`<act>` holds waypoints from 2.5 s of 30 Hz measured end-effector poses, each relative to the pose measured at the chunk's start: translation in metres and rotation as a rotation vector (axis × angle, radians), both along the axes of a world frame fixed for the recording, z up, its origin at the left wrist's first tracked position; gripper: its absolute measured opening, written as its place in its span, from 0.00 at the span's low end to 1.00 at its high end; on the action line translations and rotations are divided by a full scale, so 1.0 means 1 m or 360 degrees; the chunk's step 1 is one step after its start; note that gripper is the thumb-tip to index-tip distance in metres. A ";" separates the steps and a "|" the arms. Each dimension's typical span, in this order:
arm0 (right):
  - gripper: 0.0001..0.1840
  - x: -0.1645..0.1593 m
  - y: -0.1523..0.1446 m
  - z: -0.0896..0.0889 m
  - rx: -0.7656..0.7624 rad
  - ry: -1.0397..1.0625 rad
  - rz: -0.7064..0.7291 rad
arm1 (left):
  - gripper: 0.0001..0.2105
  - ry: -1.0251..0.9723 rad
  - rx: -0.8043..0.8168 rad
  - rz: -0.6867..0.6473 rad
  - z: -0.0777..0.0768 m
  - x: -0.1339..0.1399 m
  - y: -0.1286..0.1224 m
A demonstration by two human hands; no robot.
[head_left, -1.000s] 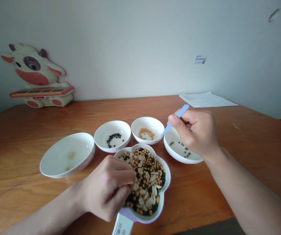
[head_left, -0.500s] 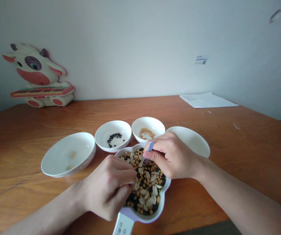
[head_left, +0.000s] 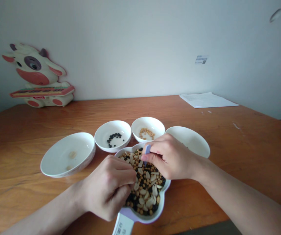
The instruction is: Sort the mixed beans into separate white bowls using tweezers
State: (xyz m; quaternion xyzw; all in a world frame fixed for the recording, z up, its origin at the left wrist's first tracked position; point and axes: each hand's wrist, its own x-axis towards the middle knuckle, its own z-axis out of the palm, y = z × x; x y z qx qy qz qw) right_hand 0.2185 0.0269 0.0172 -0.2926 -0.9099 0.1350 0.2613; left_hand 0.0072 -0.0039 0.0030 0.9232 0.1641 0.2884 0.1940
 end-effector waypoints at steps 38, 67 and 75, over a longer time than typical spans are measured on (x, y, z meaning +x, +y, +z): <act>0.21 0.002 0.001 0.003 -0.0040 0.0046 -0.0081 | 0.11 0.0017 0.0012 0.0013 0.000 0.001 -0.001; 0.20 0.002 0.001 0.002 -0.0021 0.0001 -0.0089 | 0.11 0.0018 0.0004 0.0013 -0.001 0.000 -0.001; 0.22 0.001 0.000 0.002 -0.0008 -0.0044 -0.0055 | 0.11 0.0021 0.0016 0.0011 -0.001 0.000 -0.001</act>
